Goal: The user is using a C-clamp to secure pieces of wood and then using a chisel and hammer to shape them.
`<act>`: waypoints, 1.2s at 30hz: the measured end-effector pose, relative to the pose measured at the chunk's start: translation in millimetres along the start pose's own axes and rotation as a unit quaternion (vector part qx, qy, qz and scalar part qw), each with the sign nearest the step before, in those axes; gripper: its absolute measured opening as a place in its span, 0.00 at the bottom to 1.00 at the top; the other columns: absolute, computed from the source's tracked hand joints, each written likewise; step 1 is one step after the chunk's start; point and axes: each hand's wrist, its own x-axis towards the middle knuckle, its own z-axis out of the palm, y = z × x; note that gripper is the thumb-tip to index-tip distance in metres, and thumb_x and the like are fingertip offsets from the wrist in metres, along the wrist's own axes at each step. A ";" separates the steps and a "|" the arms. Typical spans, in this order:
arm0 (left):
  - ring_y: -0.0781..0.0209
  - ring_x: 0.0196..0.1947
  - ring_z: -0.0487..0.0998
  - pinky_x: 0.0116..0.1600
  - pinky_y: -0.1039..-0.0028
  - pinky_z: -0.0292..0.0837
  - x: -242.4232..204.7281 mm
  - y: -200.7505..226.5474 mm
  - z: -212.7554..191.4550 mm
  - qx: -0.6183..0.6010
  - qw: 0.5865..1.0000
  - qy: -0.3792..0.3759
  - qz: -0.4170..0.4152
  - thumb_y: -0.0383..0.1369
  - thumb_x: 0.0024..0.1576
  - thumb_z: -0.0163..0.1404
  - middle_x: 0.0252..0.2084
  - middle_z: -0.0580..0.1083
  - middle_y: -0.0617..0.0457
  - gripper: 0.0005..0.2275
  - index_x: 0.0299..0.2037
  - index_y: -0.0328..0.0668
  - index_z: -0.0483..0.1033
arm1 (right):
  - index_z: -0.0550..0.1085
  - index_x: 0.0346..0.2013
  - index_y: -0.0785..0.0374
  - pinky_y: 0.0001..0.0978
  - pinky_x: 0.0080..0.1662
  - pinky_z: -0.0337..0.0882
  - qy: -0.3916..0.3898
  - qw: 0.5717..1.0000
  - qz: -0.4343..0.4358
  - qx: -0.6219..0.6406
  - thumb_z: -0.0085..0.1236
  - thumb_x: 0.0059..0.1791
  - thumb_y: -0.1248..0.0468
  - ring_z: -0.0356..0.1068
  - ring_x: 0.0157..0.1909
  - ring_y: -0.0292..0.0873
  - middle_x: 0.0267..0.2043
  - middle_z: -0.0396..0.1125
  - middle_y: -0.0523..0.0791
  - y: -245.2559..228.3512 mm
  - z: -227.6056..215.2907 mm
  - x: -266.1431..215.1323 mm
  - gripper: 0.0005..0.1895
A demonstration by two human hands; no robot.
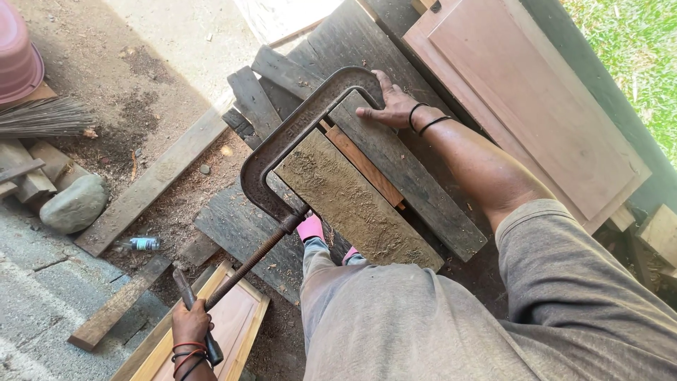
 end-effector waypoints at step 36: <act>0.51 0.23 0.81 0.32 0.60 0.77 -17.4 58.3 -40.0 0.217 0.965 -0.139 -0.040 0.30 0.62 0.42 0.24 0.77 0.41 0.16 0.28 0.26 0.77 | 0.30 0.81 0.47 0.46 0.72 0.58 0.066 0.994 0.062 -0.060 0.62 0.39 0.25 0.54 0.76 0.60 0.77 0.50 0.60 -61.2 -0.9 -39.8 0.72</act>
